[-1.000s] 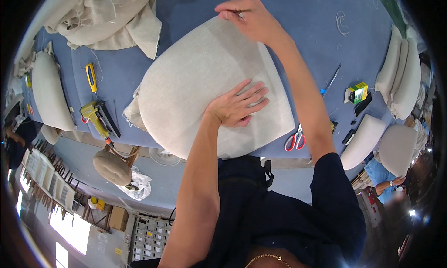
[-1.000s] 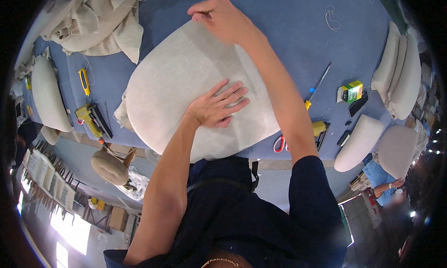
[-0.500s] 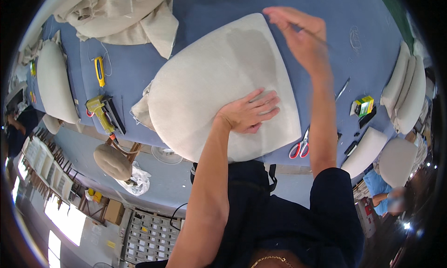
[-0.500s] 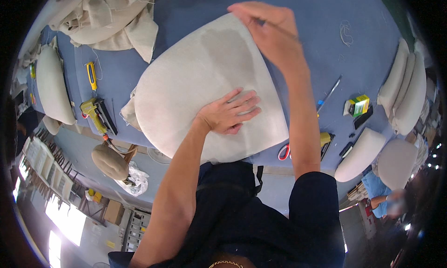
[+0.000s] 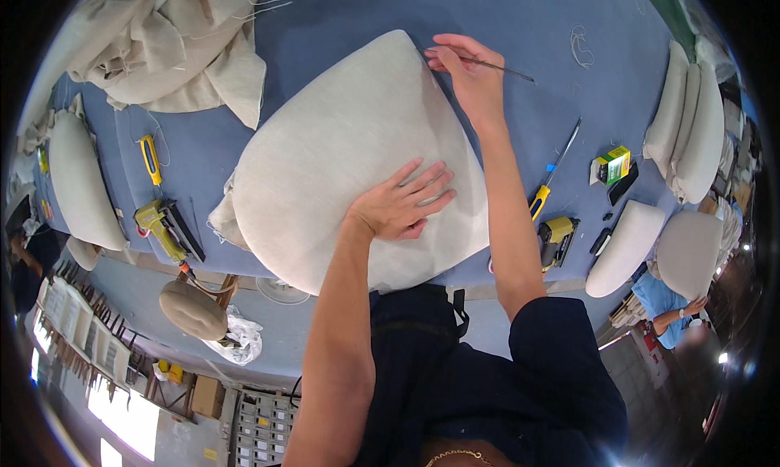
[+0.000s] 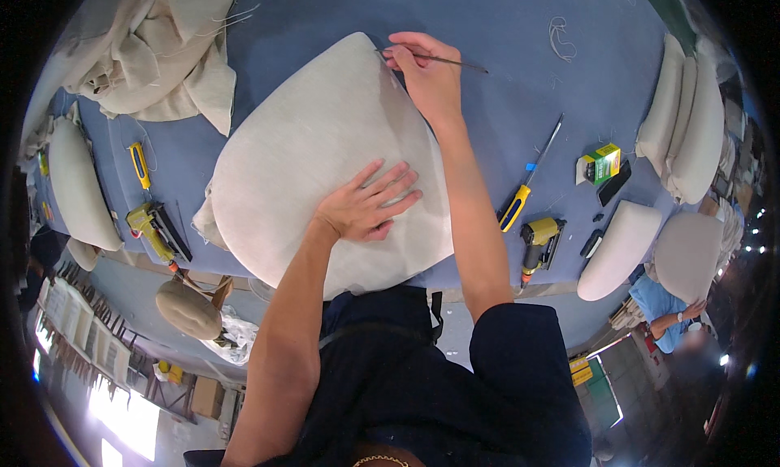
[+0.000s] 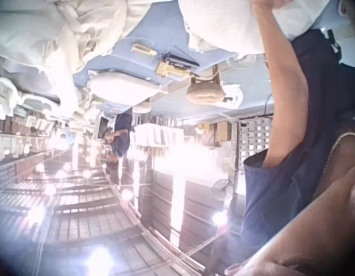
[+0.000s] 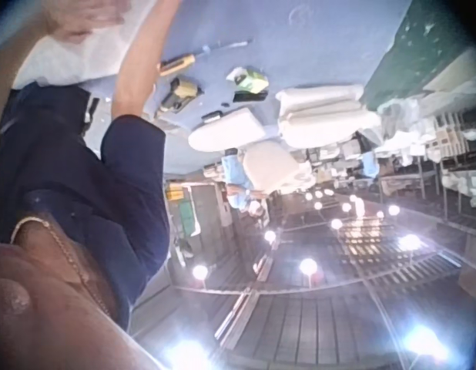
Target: The person is upholstering a chair seat by hand. They wrap a piece of fabric around a foam cushion, pull it tight, and secure it to the underside of the seat frame using a staple gun. They also use scissors to trim excess fabric and a screwdriver to adjust the cushion.
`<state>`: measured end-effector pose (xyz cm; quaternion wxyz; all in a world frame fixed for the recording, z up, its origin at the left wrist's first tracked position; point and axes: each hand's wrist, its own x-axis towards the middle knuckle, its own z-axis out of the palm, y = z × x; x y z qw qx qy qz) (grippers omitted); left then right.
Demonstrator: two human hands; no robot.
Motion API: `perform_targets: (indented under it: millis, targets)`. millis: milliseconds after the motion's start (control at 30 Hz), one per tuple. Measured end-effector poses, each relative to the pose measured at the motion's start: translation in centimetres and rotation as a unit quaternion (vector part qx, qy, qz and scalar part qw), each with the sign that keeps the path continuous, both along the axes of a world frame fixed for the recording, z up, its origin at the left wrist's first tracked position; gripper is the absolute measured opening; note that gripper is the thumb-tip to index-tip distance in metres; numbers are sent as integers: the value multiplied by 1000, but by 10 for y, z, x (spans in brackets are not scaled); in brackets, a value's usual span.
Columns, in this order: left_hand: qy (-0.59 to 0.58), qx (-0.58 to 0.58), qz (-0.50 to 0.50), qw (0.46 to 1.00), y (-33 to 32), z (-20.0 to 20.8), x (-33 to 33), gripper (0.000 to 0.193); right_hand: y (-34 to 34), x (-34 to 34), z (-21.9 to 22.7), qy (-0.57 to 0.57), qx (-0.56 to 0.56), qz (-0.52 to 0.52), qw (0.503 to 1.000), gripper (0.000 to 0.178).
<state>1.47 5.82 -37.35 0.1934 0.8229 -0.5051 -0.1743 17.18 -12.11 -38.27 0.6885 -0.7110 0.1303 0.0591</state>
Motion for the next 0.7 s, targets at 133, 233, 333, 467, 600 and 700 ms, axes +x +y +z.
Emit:
perform_targets:
  millis: [133, 233, 333, 467, 600, 700]
  targets:
    - [4, 1, -1, 1000, 2, 0, 1, 75, -1, -2, 1, -12, -39, 14, 999, 17]
    - [3, -2, 2, 1000, 2, 1, 2, 74, -9, 1, 1, -26, -55, 65, 996, 17]
    - [6, -3, 2, 1000, 1, -2, 2, 74, -7, 0, -5, -76, -131, 111, 982, 19]
    - [0, 1, 0, 1000, 1, -1, 2, 74, 10, -8, -15, -214, -256, 126, 934, 24]
    - [-1, -1, -5, 1000, 0, 2, 1, 73, 28, -16, -25, -322, -413, 47, 851, 24]
    - [-1, -7, -2, 1000, 2, 3, 3, 70, 28, -17, -23, -323, -412, 33, 852, 19]
